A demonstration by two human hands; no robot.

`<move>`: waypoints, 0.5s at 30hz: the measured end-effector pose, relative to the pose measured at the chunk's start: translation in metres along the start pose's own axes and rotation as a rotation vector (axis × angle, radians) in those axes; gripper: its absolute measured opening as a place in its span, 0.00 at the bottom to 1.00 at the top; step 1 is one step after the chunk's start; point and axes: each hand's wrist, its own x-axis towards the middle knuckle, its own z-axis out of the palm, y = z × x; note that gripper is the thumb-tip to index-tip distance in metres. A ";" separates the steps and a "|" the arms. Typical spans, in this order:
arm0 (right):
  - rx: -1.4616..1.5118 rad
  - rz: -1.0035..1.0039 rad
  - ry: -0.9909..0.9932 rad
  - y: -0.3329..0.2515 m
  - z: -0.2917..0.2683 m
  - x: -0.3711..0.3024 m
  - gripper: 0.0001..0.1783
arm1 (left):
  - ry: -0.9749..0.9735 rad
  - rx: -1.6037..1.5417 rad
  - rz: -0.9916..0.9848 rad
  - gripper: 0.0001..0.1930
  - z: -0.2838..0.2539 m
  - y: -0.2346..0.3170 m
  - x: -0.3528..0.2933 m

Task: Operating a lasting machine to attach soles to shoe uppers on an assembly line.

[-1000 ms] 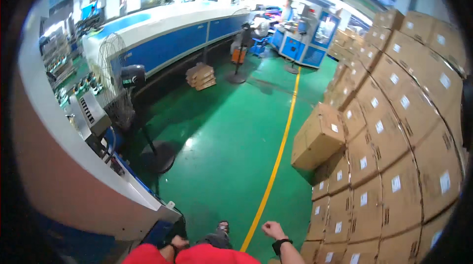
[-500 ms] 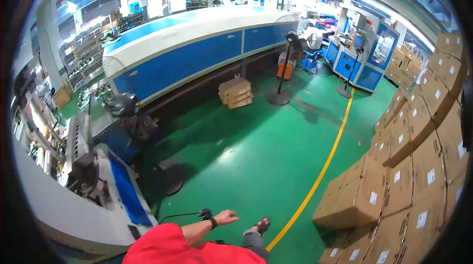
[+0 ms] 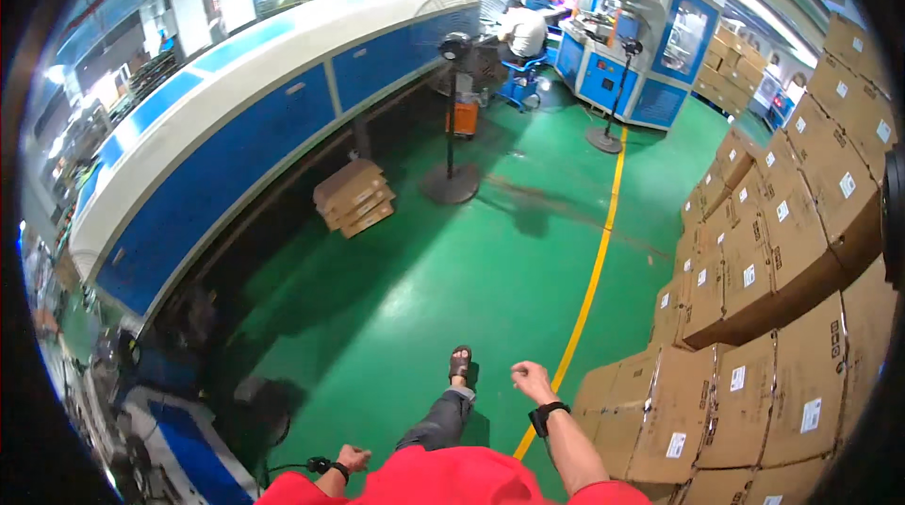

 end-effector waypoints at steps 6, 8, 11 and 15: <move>-0.170 0.377 -0.345 0.035 -0.073 0.124 0.16 | 0.102 0.286 0.145 0.12 0.083 0.207 0.118; -0.237 0.566 -0.305 0.042 -0.112 0.146 0.15 | 0.084 0.273 0.182 0.12 0.112 0.287 0.149; -0.058 0.658 0.018 0.064 -0.161 0.192 0.11 | -0.015 0.500 0.370 0.15 0.153 0.436 0.223; 0.000 0.858 0.046 0.105 -0.196 0.243 0.07 | -0.068 0.679 0.729 0.19 0.254 0.649 0.288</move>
